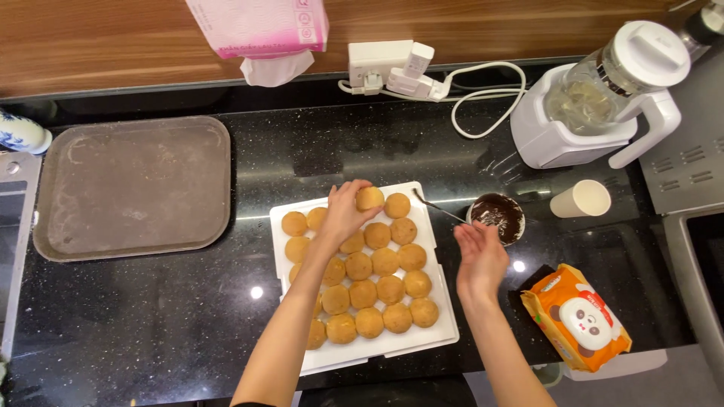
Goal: Dipping small pastries into chocolate and arranging them on a board in heart and grid patterns
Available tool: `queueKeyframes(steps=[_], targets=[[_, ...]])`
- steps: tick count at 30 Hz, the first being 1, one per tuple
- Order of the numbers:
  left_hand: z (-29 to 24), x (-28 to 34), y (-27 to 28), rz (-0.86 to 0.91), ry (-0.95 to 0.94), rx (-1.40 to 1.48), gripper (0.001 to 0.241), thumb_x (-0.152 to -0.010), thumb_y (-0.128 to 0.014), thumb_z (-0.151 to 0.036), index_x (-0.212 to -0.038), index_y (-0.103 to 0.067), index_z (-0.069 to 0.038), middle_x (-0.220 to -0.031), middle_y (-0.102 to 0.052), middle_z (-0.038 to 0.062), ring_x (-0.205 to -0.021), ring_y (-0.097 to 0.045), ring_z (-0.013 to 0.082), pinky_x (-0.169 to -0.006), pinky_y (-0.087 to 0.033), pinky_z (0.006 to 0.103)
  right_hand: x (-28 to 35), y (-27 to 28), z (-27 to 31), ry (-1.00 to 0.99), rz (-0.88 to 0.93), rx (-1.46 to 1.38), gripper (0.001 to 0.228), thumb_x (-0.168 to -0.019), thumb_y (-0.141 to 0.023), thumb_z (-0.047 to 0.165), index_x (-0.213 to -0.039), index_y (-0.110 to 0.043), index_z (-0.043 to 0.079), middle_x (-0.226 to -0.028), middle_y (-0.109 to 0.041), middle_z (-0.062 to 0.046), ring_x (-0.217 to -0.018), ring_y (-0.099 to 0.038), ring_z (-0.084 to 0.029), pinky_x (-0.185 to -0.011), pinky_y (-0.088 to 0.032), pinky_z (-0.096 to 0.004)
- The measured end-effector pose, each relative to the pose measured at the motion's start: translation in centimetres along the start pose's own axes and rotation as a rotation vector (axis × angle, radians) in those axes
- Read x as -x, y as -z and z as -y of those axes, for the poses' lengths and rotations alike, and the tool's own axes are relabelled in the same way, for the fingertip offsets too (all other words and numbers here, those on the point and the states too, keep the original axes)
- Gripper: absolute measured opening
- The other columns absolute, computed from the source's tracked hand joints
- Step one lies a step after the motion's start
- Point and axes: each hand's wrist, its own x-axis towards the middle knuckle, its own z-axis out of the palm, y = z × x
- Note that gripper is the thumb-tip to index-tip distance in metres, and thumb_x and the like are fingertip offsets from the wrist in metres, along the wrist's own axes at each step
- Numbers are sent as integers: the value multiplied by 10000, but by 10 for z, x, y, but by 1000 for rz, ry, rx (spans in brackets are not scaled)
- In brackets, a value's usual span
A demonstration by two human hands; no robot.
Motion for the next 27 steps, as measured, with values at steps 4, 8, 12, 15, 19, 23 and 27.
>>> queueKeyframes(steps=[4, 8, 12, 15, 19, 23, 27], targets=[[1, -1, -11, 228, 14, -241, 600, -712, -907, -304, -1235, -645, -174, -1155, -685, 60, -1156, -674, 308, -1188, -160, 705, -16, 41, 33, 19, -57, -15, 350, -1111, -492, 313, -1058, -659, 10, -936, -725, -148, -890, -768, -210, -869, -670, -285], [-31, -2, 8, 339, 28, -269, 487, -856, -801, -315, -1270, -647, -110, -1215, -679, 136, -1207, -650, 354, -1209, -95, 692, -36, 83, 59, 210, -70, 34, 367, -1135, -475, 356, -1070, -680, 59, -941, -736, -153, -882, -781, -214, -850, -686, -275], [-1, -4, -9, 279, -23, -284, 356, -945, -719, -340, -1233, -673, -136, -1147, -693, 84, -1139, -691, 289, -1228, -179, 610, -63, 115, 67, 376, -93, 152, 413, -1167, -447, 377, -1111, -653, 24, -924, -718, -211, -844, -786, -265, -802, -704, -319], [-2, -4, -12, 252, -61, -421, 374, -914, -739, -354, -1226, -671, -159, -1103, -704, 59, -1118, -704, 264, -1241, -207, 567, -69, 125, 65, 594, 87, 418, 442, -1225, -371, 299, -1149, -613, -64, -950, -675, -301, -843, -733, -372, -789, -638, -425], [-38, -11, -23, 249, -65, -456, 411, -963, -671, -394, -1288, -627, -147, -1169, -675, 91, -1151, -676, 304, -1223, -199, 605, -67, 125, 63, 841, 352, 946, 199, -1103, -518, 88, -1105, -709, 32, -974, -731, -152, -855, -748, -295, -827, -595, -395], [-53, -15, -62, 312, -76, -669, 587, -912, -688, -509, -1321, -604, -96, -1114, -705, 148, -1097, -702, 343, -1221, -144, 638, -63, 131, 53, 929, 422, 1074, 183, -1067, -563, 68, -1054, -744, 99, -931, -750, -60, -839, -749, -227, -806, -607, -344], [-55, -23, -77, 300, -93, -821, 633, -800, -806, -490, -1263, -653, -88, -1076, -707, 148, -1047, -712, 342, -1212, -82, 651, -54, 121, 64, 701, 384, 927, 271, -1108, -480, 97, -1002, -728, 72, -846, -767, -69, -784, -765, -199, -803, -606, -343]])
